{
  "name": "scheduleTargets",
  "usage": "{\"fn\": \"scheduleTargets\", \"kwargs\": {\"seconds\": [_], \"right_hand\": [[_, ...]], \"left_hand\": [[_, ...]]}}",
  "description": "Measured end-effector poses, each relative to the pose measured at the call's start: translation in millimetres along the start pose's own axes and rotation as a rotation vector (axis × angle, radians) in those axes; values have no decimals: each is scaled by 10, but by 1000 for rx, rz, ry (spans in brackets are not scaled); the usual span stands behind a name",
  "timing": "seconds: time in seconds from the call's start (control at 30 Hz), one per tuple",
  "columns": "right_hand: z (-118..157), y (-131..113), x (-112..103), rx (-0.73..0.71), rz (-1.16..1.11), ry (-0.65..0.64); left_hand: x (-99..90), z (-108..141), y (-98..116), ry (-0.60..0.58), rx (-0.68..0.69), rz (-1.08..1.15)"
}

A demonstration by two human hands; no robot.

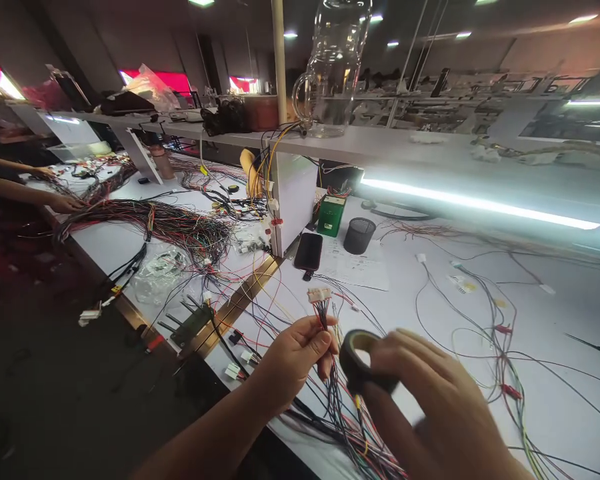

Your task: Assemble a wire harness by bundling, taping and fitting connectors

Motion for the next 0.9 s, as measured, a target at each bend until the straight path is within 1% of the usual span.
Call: {"fn": "scheduleTargets", "kwargs": {"seconds": [0.07,0.17,0.27,0.4,0.53,0.63,0.7,0.8,0.9], "right_hand": [[-171,111,7,-15,69,2],[-297,212,59,-36,199,-48],[-318,269,127,-38,323,-102],[-328,325,128,-3,525,-92],[-332,385,128,28,587,-80],[-324,458,142,53,537,-78],[-313,547,174,95,443,-101],[-278,701,264,185,205,-176],[-251,744,334,214,-50,-238]], "left_hand": [[26,6,8,4,12,-30],[116,17,42,-41,41,-78],[203,11,55,-91,53,-96],[294,-12,2,-144,11,-92],[303,-13,-27,-127,-30,-130],[310,-6,-3,-171,-25,-63],[309,-9,-4,-217,-29,24],[278,-20,-46,-246,-47,95],[224,-22,-82,-224,-45,87]]}}
Point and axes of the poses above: each hand's wrist, its own z-axis away from the middle knuckle, its own x-axis out of the palm, y = z × x, the point moved 10 cm from there along -z, towards the middle knuckle, and after that the axes turned 14 degrees about -x, right-handed, at the moved point
